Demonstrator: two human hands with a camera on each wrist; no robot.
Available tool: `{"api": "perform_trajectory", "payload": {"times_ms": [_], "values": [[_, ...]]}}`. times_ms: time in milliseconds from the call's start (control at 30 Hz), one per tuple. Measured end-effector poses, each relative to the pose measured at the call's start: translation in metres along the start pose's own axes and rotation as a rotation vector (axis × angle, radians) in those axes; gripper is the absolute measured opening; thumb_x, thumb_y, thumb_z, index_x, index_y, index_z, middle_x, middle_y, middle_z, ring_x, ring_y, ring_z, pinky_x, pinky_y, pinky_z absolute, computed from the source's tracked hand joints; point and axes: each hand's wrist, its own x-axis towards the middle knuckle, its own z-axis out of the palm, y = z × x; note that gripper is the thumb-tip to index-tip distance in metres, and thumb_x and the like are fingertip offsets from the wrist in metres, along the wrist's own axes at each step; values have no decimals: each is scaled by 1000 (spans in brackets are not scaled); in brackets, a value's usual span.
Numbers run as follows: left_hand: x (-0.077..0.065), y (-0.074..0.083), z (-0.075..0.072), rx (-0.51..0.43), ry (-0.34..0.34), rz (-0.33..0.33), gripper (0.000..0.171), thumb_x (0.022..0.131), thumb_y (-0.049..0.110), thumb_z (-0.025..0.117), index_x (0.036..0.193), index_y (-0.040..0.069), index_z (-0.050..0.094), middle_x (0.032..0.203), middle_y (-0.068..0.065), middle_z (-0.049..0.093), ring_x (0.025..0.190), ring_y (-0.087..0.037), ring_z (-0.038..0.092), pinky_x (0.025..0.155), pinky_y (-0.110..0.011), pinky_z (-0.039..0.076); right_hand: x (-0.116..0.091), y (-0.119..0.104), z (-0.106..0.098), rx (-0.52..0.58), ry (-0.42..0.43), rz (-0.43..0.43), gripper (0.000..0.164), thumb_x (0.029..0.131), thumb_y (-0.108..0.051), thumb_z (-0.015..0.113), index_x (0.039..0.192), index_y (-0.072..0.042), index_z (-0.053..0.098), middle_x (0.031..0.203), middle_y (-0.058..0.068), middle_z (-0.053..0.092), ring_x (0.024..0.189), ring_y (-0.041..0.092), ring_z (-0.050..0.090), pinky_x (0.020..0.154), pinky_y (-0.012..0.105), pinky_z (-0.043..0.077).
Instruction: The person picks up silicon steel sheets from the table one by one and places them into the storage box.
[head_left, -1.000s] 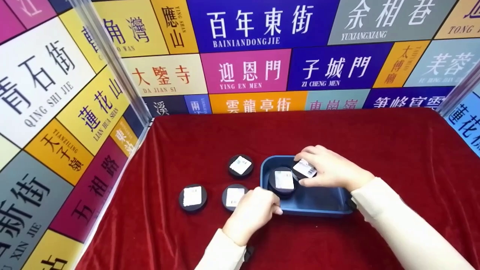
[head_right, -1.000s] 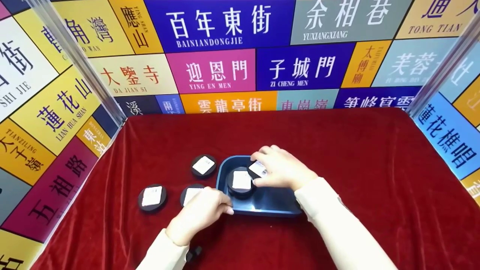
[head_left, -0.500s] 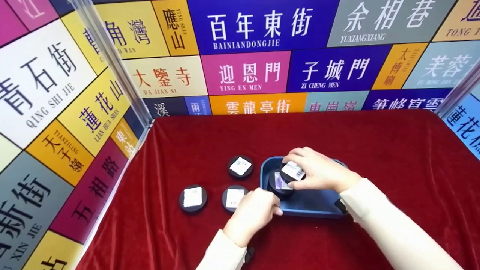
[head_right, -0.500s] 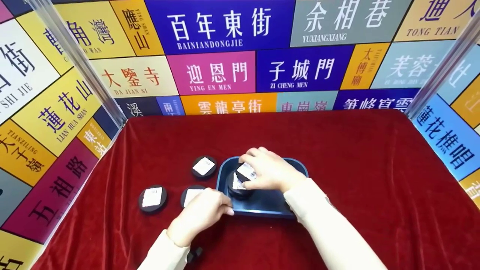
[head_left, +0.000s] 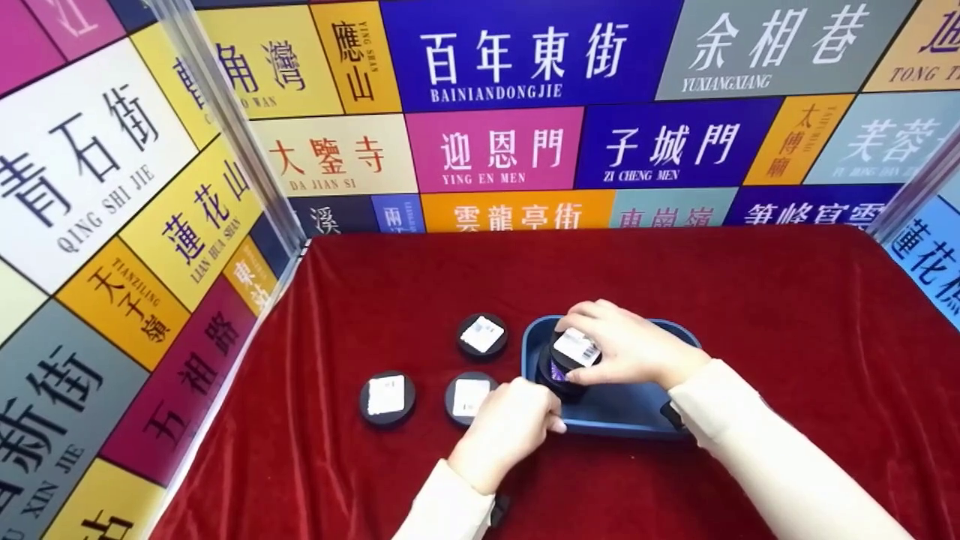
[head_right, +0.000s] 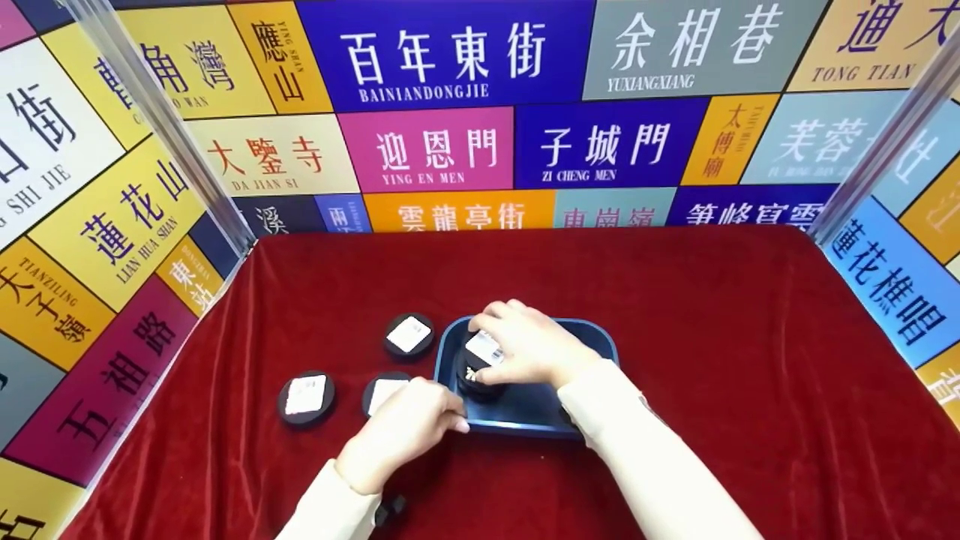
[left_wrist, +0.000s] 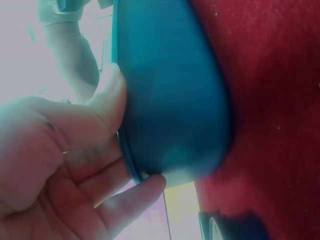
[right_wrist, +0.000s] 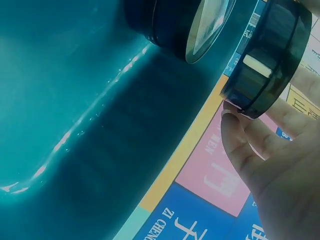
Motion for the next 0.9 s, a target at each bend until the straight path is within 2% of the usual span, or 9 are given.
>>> {"api": "perform_trajectory", "payload": {"times_ms": [167,500,900], "values": [[0,0,-1,5,0,-2,12,80,36,82,72,28,77,70,14,72,63,-11,67,54,-26,49,1,-2,1,-6,-24,7,60,75,-42,82,126,-18,65,126,5,62,110,21,55,92,42,53],[0,0,1,6,-2,-2,10,82,37,81,75,29,79,73,15,73,67,-11,69,56,-26,52,4,-7,2,-2,-137,52,68,74,-49,84,132,-21,62,132,2,60,115,19,56,97,40,53],[1,0,1,-1,5,1,11,82,35,81,73,29,78,69,16,71,63,-11,67,54,-25,50,6,-7,4,-15,-158,23,68,75,-46,85,132,-17,63,132,5,62,116,23,58,100,44,52]]}}
